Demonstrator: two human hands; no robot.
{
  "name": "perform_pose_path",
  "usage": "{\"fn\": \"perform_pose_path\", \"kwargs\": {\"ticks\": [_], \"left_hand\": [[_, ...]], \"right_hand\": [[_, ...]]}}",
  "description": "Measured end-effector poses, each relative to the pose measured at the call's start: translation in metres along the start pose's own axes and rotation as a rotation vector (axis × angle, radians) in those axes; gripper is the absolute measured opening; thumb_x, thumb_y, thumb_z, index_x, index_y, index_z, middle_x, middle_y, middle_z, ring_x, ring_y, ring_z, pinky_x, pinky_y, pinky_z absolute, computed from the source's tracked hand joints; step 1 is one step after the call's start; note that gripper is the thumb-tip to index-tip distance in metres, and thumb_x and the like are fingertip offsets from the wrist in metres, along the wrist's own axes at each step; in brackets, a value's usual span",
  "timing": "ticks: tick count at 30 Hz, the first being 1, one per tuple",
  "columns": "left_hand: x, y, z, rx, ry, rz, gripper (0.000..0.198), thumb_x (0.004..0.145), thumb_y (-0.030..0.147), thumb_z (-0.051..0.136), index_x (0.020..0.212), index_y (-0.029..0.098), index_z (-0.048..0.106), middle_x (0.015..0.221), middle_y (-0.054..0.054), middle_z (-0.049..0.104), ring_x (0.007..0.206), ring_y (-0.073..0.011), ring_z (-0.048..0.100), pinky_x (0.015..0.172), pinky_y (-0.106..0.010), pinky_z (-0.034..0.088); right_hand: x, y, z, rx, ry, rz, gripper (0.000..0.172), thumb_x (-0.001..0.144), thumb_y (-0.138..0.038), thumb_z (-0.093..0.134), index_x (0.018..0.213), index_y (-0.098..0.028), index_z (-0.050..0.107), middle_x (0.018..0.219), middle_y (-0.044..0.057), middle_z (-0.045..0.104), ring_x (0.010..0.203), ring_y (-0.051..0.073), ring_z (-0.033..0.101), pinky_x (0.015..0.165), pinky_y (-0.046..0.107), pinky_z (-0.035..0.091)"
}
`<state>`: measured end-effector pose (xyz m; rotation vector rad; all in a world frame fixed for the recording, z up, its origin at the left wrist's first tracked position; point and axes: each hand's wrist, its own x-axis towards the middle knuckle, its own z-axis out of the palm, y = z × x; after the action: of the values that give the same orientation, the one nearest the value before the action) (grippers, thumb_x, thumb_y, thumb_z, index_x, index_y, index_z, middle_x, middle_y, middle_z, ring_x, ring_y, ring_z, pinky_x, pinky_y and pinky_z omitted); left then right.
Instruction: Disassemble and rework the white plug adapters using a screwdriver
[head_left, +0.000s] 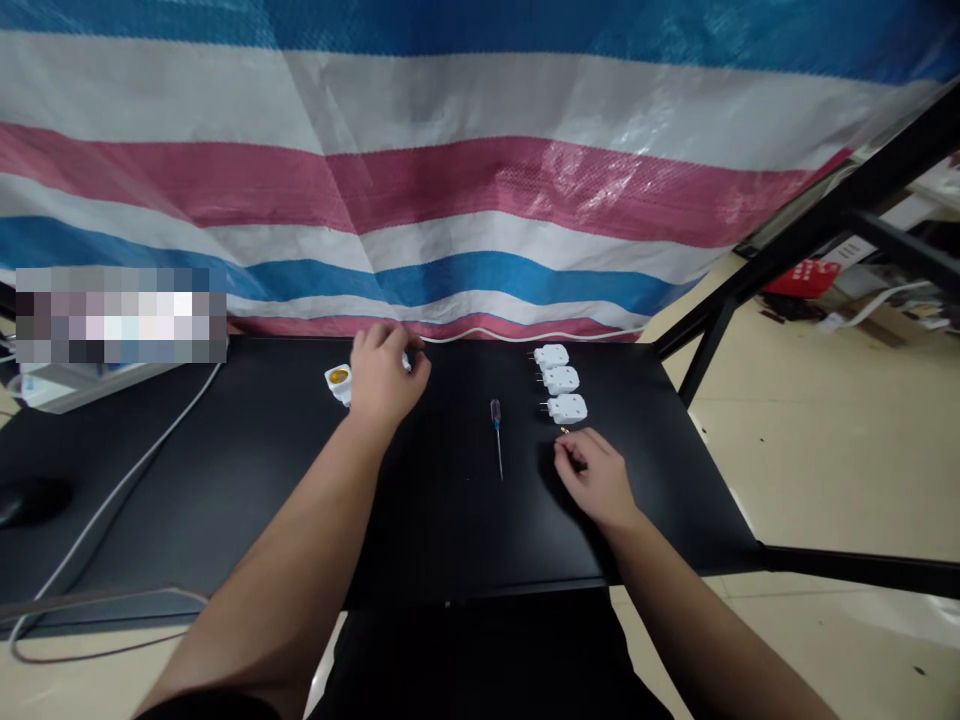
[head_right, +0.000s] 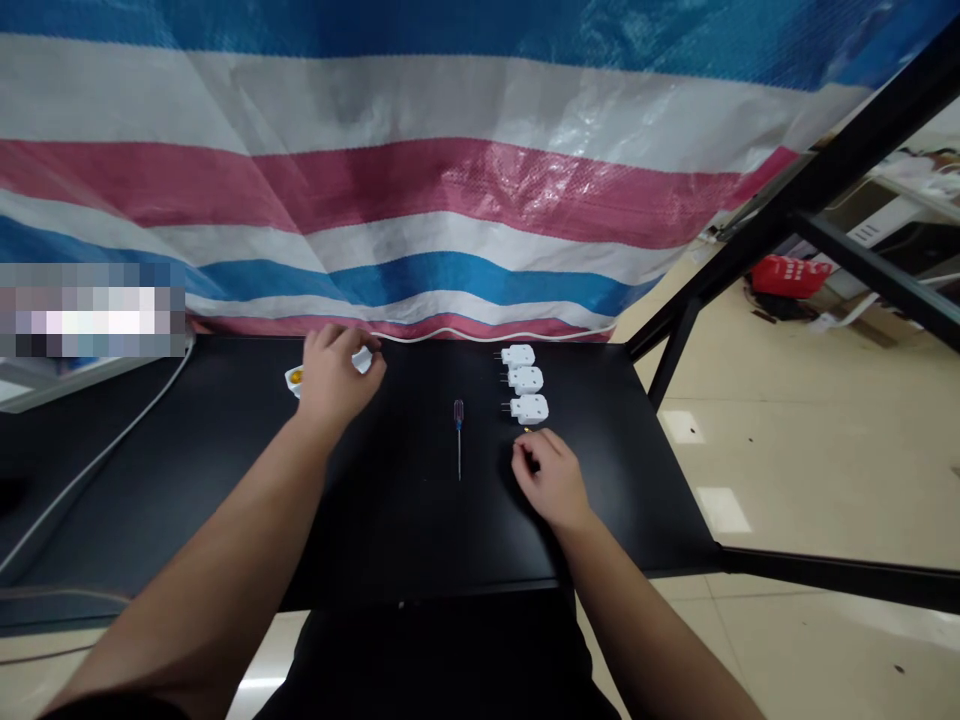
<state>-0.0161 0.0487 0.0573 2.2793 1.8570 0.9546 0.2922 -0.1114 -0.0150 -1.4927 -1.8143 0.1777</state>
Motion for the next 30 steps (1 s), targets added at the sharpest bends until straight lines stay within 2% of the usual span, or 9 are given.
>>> {"fn": "perform_pose_path", "kwargs": {"ticks": [3,6,14,17,20,22,25,28,30], "left_hand": [[0.016,-0.007,-0.007,0.237,-0.166,-0.086,0.041,0.088,0.037,0.072,0.126,0.024,0.074,0.133,-0.018,0.068,0.132,-0.0451,0.055,0.109,-0.061,0.044],[0.024,-0.009,-0.006,0.333,-0.378,-0.097,0.046,0.091,0.041,0.068,0.134,0.026,0.071,0.142,-0.017,0.065,0.134,-0.0445,0.055,0.111,-0.064,0.041],[0.038,-0.015,0.006,0.36,-0.39,-0.088,0.053,0.094,0.032,0.062,0.147,0.026,0.064,0.146,-0.019,0.064,0.137,-0.0418,0.059,0.114,-0.059,0.043],[0.045,-0.019,0.011,0.385,-0.467,-0.061,0.045,0.094,0.021,0.06,0.137,0.025,0.071,0.135,-0.015,0.074,0.13,-0.0363,0.066,0.123,-0.059,0.033],[0.045,-0.014,0.01,0.326,-0.38,-0.017,0.031,0.09,0.02,0.065,0.119,0.025,0.076,0.122,-0.012,0.079,0.118,-0.0343,0.071,0.12,-0.057,0.037],[0.037,-0.007,0.008,0.176,-0.257,-0.041,0.025,0.09,0.03,0.07,0.114,0.023,0.076,0.112,-0.013,0.079,0.106,-0.0341,0.073,0.104,-0.051,0.049],[0.01,0.003,0.007,-0.193,-0.085,-0.117,0.028,0.092,0.044,0.071,0.109,0.023,0.073,0.094,-0.008,0.077,0.089,-0.0268,0.072,0.086,-0.039,0.053],[-0.027,0.008,0.012,-0.523,-0.155,-0.262,0.032,0.093,0.051,0.069,0.1,0.021,0.068,0.089,-0.005,0.075,0.079,-0.0202,0.07,0.076,-0.031,0.053],[-0.051,0.009,0.014,-0.554,-0.224,-0.331,0.033,0.089,0.052,0.074,0.096,0.021,0.065,0.085,-0.003,0.072,0.075,-0.0188,0.068,0.073,-0.03,0.052]], "right_hand": [[0.002,-0.025,0.011,0.101,-0.094,-0.164,0.015,0.1,-0.015,0.06,0.106,-0.021,0.072,0.101,0.008,0.068,0.092,0.02,0.068,0.085,0.035,0.059],[0.009,-0.046,0.027,0.125,-0.173,-0.145,0.025,0.097,-0.015,0.063,0.12,-0.022,0.072,0.117,0.012,0.065,0.1,0.022,0.069,0.09,0.039,0.062],[0.045,-0.065,0.054,-0.023,-0.131,-0.048,0.024,0.093,-0.016,0.066,0.116,-0.019,0.071,0.123,0.015,0.058,0.112,0.029,0.064,0.103,0.048,0.059],[0.056,-0.065,0.059,-0.109,-0.267,0.019,0.018,0.094,-0.016,0.067,0.111,-0.018,0.072,0.118,0.014,0.059,0.108,0.028,0.064,0.102,0.046,0.058],[0.065,-0.067,0.06,-0.151,-0.405,0.082,0.013,0.096,-0.012,0.061,0.101,-0.019,0.071,0.112,0.012,0.06,0.094,0.024,0.064,0.091,0.04,0.057],[0.069,-0.068,0.059,-0.137,-0.428,0.107,0.014,0.095,-0.009,0.058,0.096,-0.02,0.068,0.106,0.01,0.06,0.086,0.021,0.062,0.082,0.036,0.054],[0.07,-0.066,0.055,-0.051,-0.398,0.134,0.019,0.089,-0.005,0.061,0.099,-0.021,0.063,0.098,0.006,0.061,0.078,0.018,0.059,0.076,0.032,0.049],[0.067,-0.062,0.053,0.036,-0.355,0.174,0.024,0.085,-0.004,0.063,0.102,-0.022,0.061,0.098,0.004,0.064,0.074,0.016,0.058,0.077,0.032,0.049],[0.063,-0.059,0.053,0.075,-0.344,0.181,0.023,0.085,-0.005,0.064,0.102,-0.021,0.062,0.101,0.004,0.065,0.075,0.016,0.06,0.079,0.032,0.051]]}}
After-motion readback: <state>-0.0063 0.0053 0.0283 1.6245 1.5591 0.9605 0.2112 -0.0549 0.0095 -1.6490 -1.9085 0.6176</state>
